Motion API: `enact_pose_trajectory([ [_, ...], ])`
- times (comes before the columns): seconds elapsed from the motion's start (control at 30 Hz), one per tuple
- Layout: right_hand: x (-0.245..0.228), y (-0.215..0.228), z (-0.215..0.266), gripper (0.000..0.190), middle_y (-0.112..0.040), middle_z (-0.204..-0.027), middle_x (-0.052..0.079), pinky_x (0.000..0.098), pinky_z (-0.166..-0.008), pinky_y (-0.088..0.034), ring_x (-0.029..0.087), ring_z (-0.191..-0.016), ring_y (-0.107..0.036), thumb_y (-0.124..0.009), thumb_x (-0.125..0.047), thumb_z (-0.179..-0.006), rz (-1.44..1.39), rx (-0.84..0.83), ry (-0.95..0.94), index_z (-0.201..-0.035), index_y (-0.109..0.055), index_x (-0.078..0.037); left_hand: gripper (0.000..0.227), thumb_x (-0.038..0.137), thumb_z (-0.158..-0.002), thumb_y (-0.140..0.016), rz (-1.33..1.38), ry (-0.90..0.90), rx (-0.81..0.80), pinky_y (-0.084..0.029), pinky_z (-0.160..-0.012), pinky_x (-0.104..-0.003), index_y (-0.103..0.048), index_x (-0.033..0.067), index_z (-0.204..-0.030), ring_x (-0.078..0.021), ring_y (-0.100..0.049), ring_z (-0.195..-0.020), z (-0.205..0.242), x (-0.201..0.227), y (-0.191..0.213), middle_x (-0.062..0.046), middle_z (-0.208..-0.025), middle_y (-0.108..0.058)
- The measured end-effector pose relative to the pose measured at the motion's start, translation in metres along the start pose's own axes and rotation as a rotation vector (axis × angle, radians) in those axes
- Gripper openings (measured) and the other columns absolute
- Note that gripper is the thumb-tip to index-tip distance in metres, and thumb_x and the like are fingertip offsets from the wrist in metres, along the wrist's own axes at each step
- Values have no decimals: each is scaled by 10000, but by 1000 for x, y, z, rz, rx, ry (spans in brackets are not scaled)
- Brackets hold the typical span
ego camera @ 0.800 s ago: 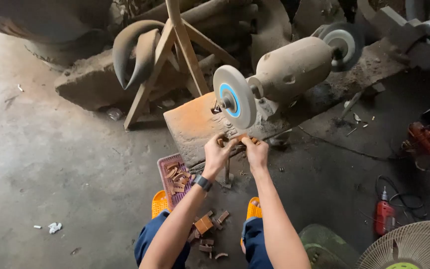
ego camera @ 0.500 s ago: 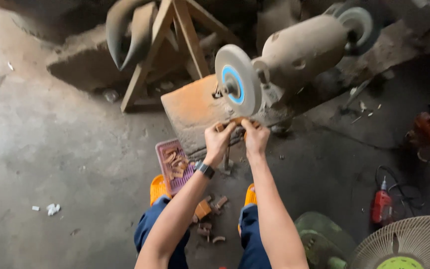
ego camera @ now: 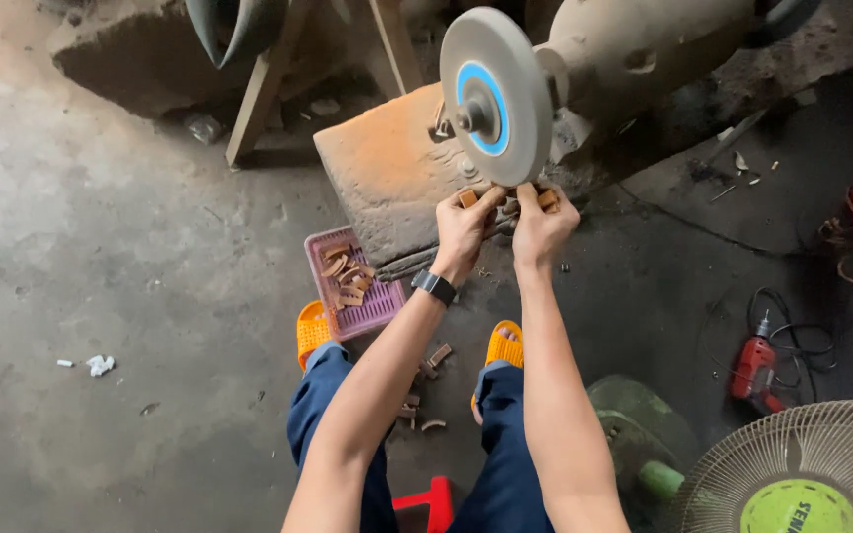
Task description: The person sits on a low stool and uses a bench grinder to smooth small rectangular wooden pieces. They hold the pieces with both hands, pressing them against the spinning grinding wheel, then periodically inspect the edges before continuing to grind.
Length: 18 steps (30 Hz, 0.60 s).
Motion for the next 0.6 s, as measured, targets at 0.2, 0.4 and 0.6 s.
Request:
enact_pose_trajectory([
  [0.2, 27, -25, 15, 71, -595, -615, 116, 302, -493, -458, 120, -538, -554, -644, -54, -759, -226, -119, -65, -707, -635, -7, 123, 117, -717, -759, -187, -221, 14, -363, -364, -142, -656, 50, -710, -25, -478, -423, 5, 36, 21, -18, -469, -513],
  [0.4, 21, -34, 33, 96, -576, -730, 35, 337, -650, -461, 118, -691, -496, -708, -83, -681, -279, -166, -215, -734, -638, -43, 86, 92, -749, -714, -601, -561, 43, -403, -440, -200, -672, 44, -806, -106, -564, -545, 27, 76, 36, -121, -612, -566],
  [0.6, 40, -16, 19, 51, -543, -617, 21, 265, -448, -436, 80, -540, -489, -673, -68, -693, -178, -209, -184, -685, -626, -51, 138, 73, -812, -688, -692, -550, -189, -401, -425, -229, -616, -19, -884, -159, -531, -464, 32, 76, 27, -85, -529, -431],
])
Point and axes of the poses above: each hand's wrist, its own z-axis away from the middle knuckle, its own y-axis out of the back of the hand, x = y × z, the point moved 4 cm from there along -z, towards the middle knuckle
